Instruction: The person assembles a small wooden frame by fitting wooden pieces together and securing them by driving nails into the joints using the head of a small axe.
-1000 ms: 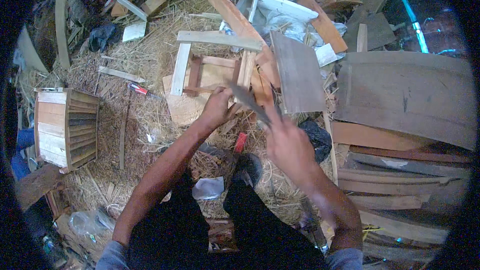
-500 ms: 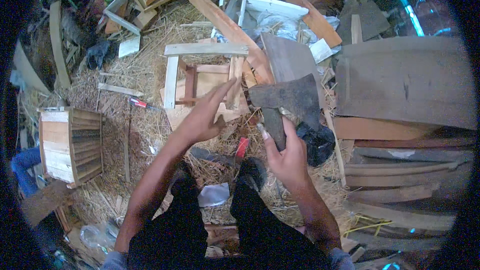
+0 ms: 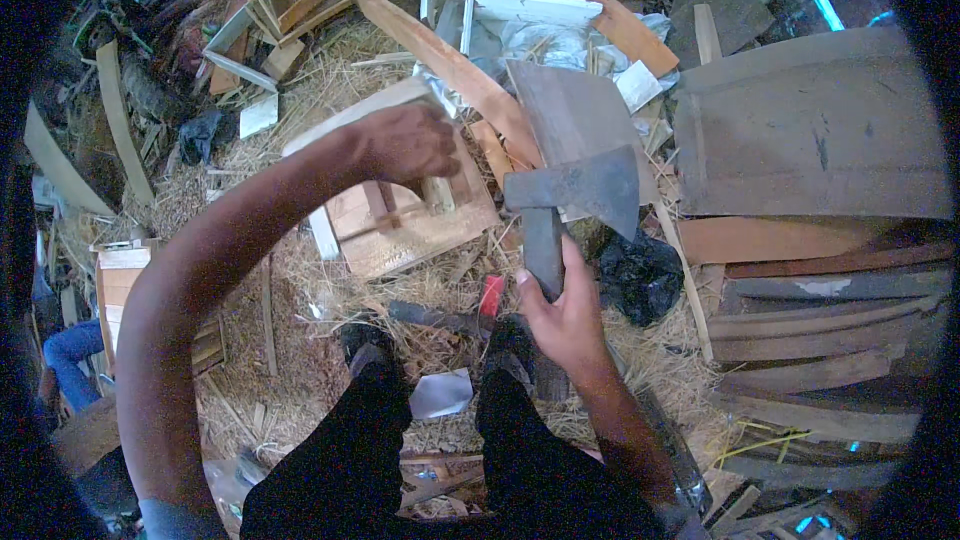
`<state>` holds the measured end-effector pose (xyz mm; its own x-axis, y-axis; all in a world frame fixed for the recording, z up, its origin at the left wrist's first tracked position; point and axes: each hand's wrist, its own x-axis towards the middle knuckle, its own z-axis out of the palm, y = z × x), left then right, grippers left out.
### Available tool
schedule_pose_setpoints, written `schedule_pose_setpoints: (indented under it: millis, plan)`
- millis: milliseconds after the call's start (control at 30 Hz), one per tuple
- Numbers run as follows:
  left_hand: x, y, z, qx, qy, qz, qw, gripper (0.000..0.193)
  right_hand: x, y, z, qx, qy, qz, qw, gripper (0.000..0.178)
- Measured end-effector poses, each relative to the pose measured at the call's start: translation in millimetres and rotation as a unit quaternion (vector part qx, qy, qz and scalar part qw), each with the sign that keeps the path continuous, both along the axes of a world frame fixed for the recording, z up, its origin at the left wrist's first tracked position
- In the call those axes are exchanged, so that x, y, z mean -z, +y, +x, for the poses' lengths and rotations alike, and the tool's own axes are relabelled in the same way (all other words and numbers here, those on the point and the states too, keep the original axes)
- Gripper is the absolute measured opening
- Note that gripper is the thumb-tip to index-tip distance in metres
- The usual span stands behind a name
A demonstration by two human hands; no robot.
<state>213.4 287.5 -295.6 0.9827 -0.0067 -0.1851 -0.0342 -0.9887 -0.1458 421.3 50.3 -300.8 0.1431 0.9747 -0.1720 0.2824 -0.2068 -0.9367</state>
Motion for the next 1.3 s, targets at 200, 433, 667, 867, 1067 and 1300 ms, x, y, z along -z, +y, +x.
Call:
schedule_pose_setpoints:
  millis: [200,433,667,867,1067,1300]
  plan:
    - [-14.2,-22.2,-19.9,-0.296,0.050,-0.159,0.941,0.061,-33.3,16.7,-10.8,-0.050,-0.051,0.020,0.997,0.062]
    - [6.2,-28.8,-29.7,-0.378,0.004,-0.178,0.909,0.064,-24.6,22.7,-17.8,-0.153,-0.222,0.103,0.958,0.059]
    - [11.5,-34.5,-32.6,-0.389,-0.014,-0.174,0.904,0.061,-15.2,26.0,-24.2,-0.192,-0.241,0.084,0.948,0.048]
    - [13.0,-41.6,-32.2,-0.399,-0.009,-0.149,0.905,0.066,-31.9,27.9,-26.0,-0.175,-0.291,0.109,0.934,0.042]
    - [5.7,-40.8,-27.1,-0.412,0.006,-0.149,0.899,0.066,-51.2,32.6,-30.0,-0.183,-0.317,0.160,0.917,0.045]
    - [5.9,-42.9,-27.9,-0.412,0.020,-0.162,0.896,0.059,-42.6,42.3,-35.4,-0.231,-0.341,0.017,0.911,0.055]
